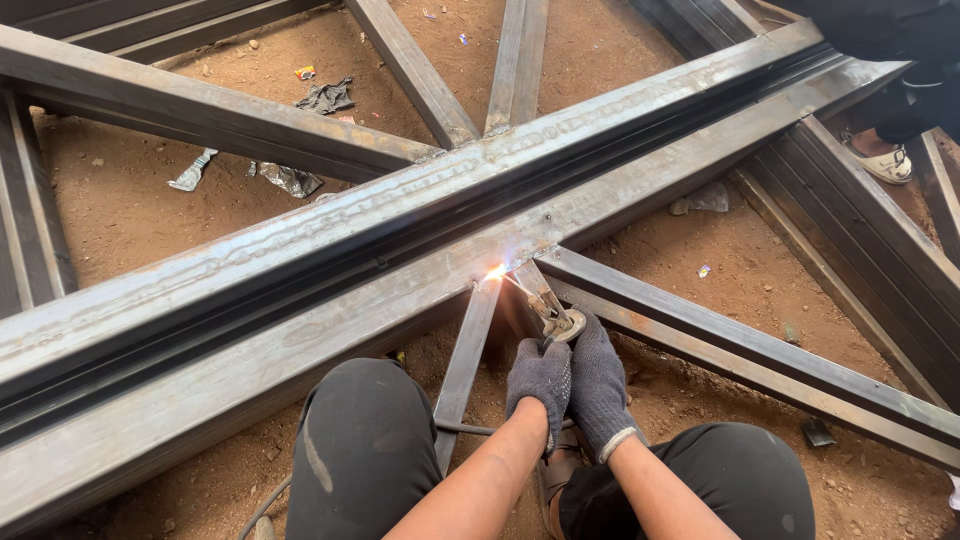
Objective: The person joins several metal beams into a triangular framework using a welding rod. They carefully apply the weld at the intersection points while wearing protective gloves.
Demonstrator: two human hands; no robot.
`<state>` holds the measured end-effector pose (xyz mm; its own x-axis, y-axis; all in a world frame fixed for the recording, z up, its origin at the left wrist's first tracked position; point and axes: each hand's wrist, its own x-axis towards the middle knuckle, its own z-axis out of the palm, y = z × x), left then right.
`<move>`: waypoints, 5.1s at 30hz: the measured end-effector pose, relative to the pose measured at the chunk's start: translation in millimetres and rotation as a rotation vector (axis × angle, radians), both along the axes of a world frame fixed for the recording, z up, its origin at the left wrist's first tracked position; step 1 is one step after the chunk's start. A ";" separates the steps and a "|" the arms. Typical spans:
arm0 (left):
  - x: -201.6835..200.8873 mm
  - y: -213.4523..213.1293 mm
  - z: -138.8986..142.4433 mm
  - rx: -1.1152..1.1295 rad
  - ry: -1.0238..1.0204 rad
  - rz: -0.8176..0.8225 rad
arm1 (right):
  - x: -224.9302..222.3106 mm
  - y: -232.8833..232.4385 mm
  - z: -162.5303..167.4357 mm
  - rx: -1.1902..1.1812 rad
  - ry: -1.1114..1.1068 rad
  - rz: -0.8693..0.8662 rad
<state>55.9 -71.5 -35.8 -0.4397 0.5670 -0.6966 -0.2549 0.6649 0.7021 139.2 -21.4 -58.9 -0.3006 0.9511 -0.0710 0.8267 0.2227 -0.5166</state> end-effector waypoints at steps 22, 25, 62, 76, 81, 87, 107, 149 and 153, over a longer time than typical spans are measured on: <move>2.9 3.1 -19.8 0.011 0.035 0.005 | 2.3 -3.3 -3.2 0.085 0.109 0.069; 1.4 2.5 -18.7 -0.004 0.018 -0.001 | -0.5 -2.8 -1.4 0.057 0.062 0.062; 1.5 1.0 -7.8 0.006 0.009 0.017 | -1.4 -3.2 1.1 0.052 0.093 0.043; 1.4 3.2 -18.4 0.040 0.040 0.043 | -0.5 0.0 -16.4 0.046 0.221 -0.031; 2.1 3.2 -18.2 0.007 0.017 0.038 | -1.7 -2.9 -7.0 -0.005 0.128 0.007; 0.1 1.1 -11.9 -0.013 0.009 0.039 | -5.9 -3.8 1.9 -0.021 0.116 0.009; 1.0 4.1 -19.6 0.005 0.037 0.013 | -0.4 -0.4 -8.7 0.074 0.124 0.058; 25.4 -12.3 29.1 -0.099 -0.055 0.102 | -3.7 6.4 15.9 -0.131 0.165 -0.088; 27.1 -24.6 32.0 -0.155 -0.095 0.159 | -14.3 9.1 -4.6 0.220 -0.126 0.183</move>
<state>83.0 -96.1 -3.8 -0.4427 0.3795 -0.8124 -0.4251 0.7089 0.5628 124.8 -12.3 -63.5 -0.4699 0.8788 0.0831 0.8171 0.4687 -0.3357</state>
